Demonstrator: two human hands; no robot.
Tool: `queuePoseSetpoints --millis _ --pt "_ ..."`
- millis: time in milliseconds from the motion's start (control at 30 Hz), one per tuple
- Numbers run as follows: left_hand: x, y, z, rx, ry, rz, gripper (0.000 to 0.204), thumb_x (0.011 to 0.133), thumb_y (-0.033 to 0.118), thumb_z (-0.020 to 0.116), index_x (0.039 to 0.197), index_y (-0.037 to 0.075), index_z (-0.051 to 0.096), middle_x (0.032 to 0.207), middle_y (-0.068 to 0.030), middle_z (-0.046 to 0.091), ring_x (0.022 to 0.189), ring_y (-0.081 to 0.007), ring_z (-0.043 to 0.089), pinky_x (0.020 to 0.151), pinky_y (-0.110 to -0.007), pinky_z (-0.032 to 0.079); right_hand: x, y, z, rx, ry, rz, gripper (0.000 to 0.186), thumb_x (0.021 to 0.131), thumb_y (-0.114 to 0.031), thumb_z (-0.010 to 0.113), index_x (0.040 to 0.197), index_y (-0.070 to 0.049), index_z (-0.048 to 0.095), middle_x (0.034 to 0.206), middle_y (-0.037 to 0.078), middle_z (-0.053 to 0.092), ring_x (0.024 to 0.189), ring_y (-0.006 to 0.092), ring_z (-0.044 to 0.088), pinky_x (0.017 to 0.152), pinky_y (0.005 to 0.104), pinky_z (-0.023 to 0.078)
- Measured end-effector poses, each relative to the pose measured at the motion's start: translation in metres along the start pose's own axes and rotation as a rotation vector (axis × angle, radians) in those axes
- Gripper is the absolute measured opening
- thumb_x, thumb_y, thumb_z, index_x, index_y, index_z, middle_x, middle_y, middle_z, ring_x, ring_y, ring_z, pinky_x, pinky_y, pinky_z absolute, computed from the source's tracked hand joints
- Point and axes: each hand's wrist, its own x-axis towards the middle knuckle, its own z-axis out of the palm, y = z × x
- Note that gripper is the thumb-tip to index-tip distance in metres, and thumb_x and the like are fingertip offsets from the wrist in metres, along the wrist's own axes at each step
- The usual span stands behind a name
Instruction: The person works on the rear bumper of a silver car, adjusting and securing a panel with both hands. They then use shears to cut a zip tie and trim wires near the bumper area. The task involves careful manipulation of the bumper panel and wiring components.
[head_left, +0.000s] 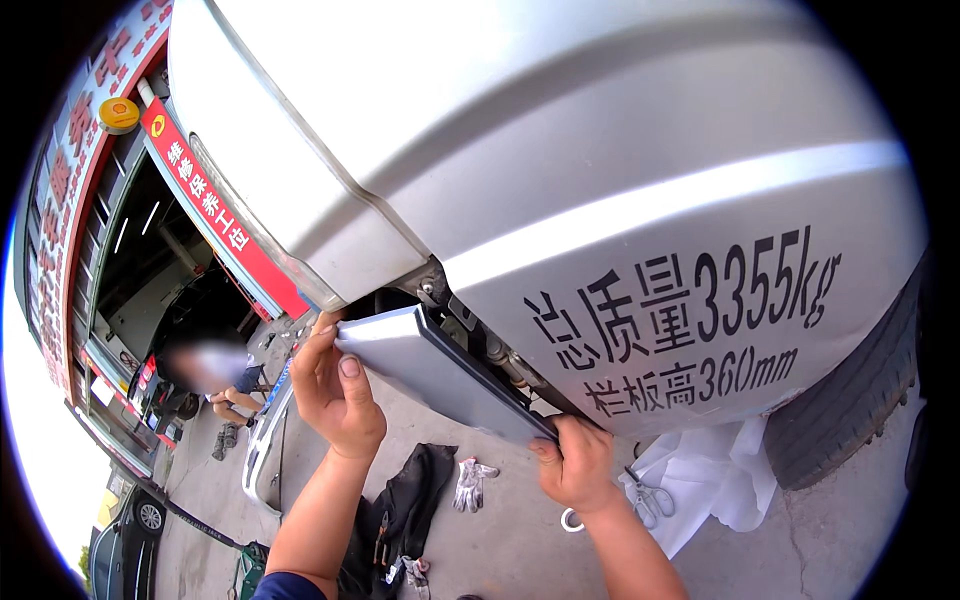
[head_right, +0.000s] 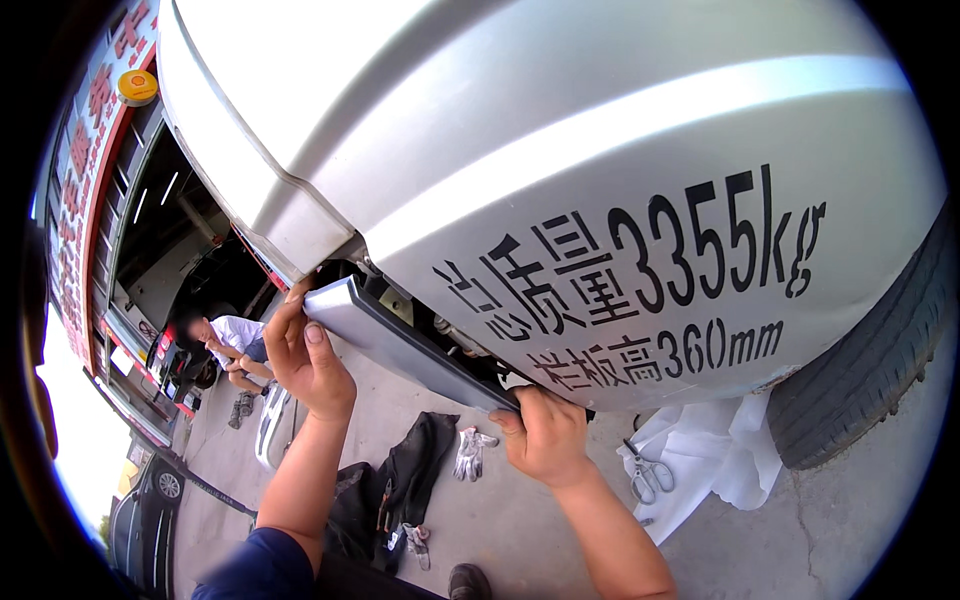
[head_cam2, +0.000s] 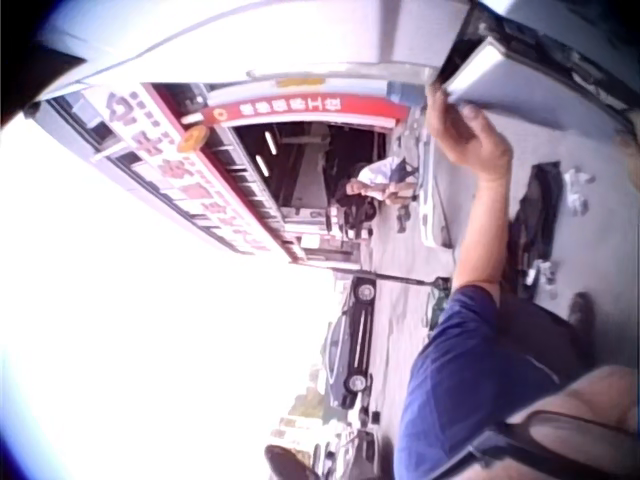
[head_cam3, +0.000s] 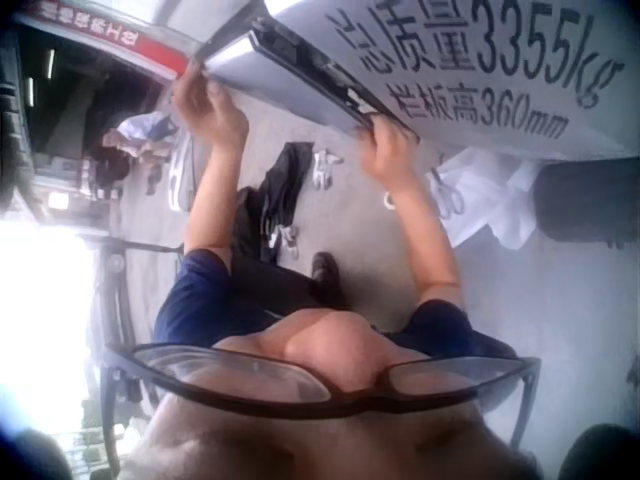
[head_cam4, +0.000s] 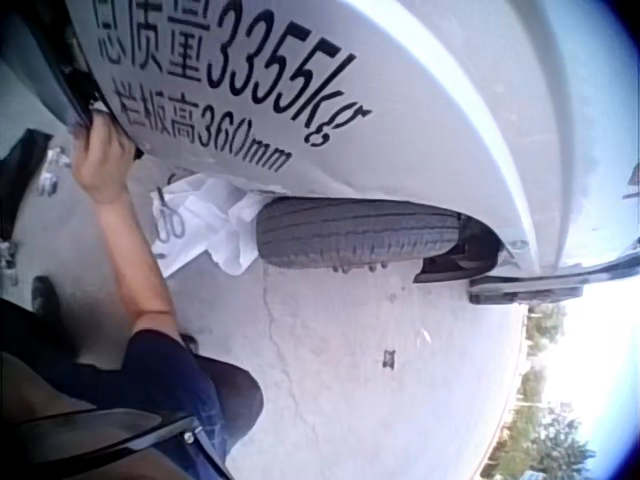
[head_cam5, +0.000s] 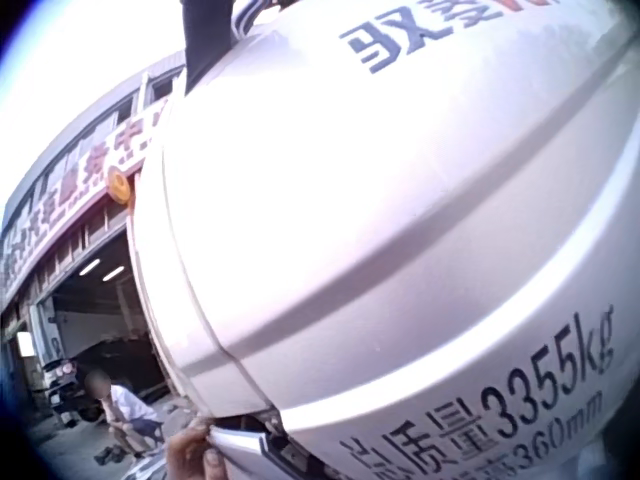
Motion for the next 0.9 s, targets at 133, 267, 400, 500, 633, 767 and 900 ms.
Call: queuePoseSetpoints --millis 133,267,400,500,633,767,900 --pt "-0.001 -0.002 -0.013 0.012 0.001 0.015 0.026 0.108 0.007 0.050 0.131 -0.003 0.053 0.140 -0.0314 0.063 0.135 -0.0358 0.061 0.114 -0.044 0.045 -0.001 -0.002 0.000 0.007 -0.019 0.007 0.032 0.102 -0.033 0.070 0.094 -0.002 0.065 0.075 0.012 0.067 0.067 0.0357 0.067 0.069 0.0433 0.052" --pt "-0.003 -0.005 -0.017 0.017 -0.019 0.112 0.024 0.106 0.002 0.044 0.129 -0.002 0.051 0.145 -0.0333 0.058 0.137 -0.0394 0.060 0.110 -0.047 0.051 -0.003 0.000 0.000 0.011 0.038 0.014 0.034 0.102 -0.034 0.070 0.096 -0.001 0.065 0.076 0.013 0.067 0.067 0.0369 0.067 0.069 0.0433 0.052" --pt "-0.020 -0.027 -0.024 -0.111 0.012 -0.247 0.032 0.112 0.020 0.040 0.136 0.001 0.049 0.150 -0.0237 0.056 0.142 -0.0362 0.054 0.114 -0.050 0.048 -0.001 -0.003 -0.003 -0.002 0.012 0.030 0.037 0.104 -0.035 0.067 0.095 0.000 0.064 0.077 0.014 0.067 0.065 0.0377 0.066 0.066 0.0434 0.052" --pt "-0.038 -0.051 -0.014 -0.300 0.112 -0.728 0.045 0.114 0.037 0.036 0.140 0.004 0.050 0.148 -0.0146 0.058 0.140 -0.0283 0.055 0.115 -0.046 0.045 0.002 -0.009 0.005 -0.025 0.079 0.028 0.038 0.106 -0.035 0.063 0.095 0.002 0.064 0.078 0.016 0.067 0.064 0.0388 0.065 0.063 0.0449 0.051" --pt "-0.050 -0.036 0.043 -0.626 0.259 -0.934 0.050 0.112 0.046 0.036 0.136 0.007 0.056 0.134 -0.0069 0.065 0.123 -0.0211 0.063 0.106 -0.038 0.050 -0.002 -0.011 0.002 -0.025 0.077 0.132 0.039 0.106 -0.033 0.064 0.101 0.006 0.066 0.079 0.018 0.068 0.066 0.0402 0.066 0.063 0.0457 0.052" --pt "-0.031 -0.008 0.065 -0.705 0.372 -0.957 0.051 0.110 0.049 0.040 0.131 0.008 0.061 0.125 -0.0055 0.068 0.117 -0.0216 0.065 0.101 -0.038 0.053 -0.005 -0.013 0.007 -0.050 0.126 0.173 0.039 0.106 -0.032 0.063 0.105 0.007 0.067 0.084 0.020 0.071 0.070 0.0411 0.068 0.065 0.0464 0.053" --pt "-0.029 -0.004 0.068 -0.730 0.409 -0.940 0.051 0.109 0.049 0.040 0.130 0.008 0.061 0.124 -0.0059 0.069 0.118 -0.0216 0.065 0.101 -0.037 0.052 -0.004 -0.019 0.012 -0.117 0.169 0.180 0.038 0.106 -0.030 0.062 0.111 0.007 0.067 0.094 0.022 0.073 0.081 0.0436 0.070 0.074 0.0488 0.053"
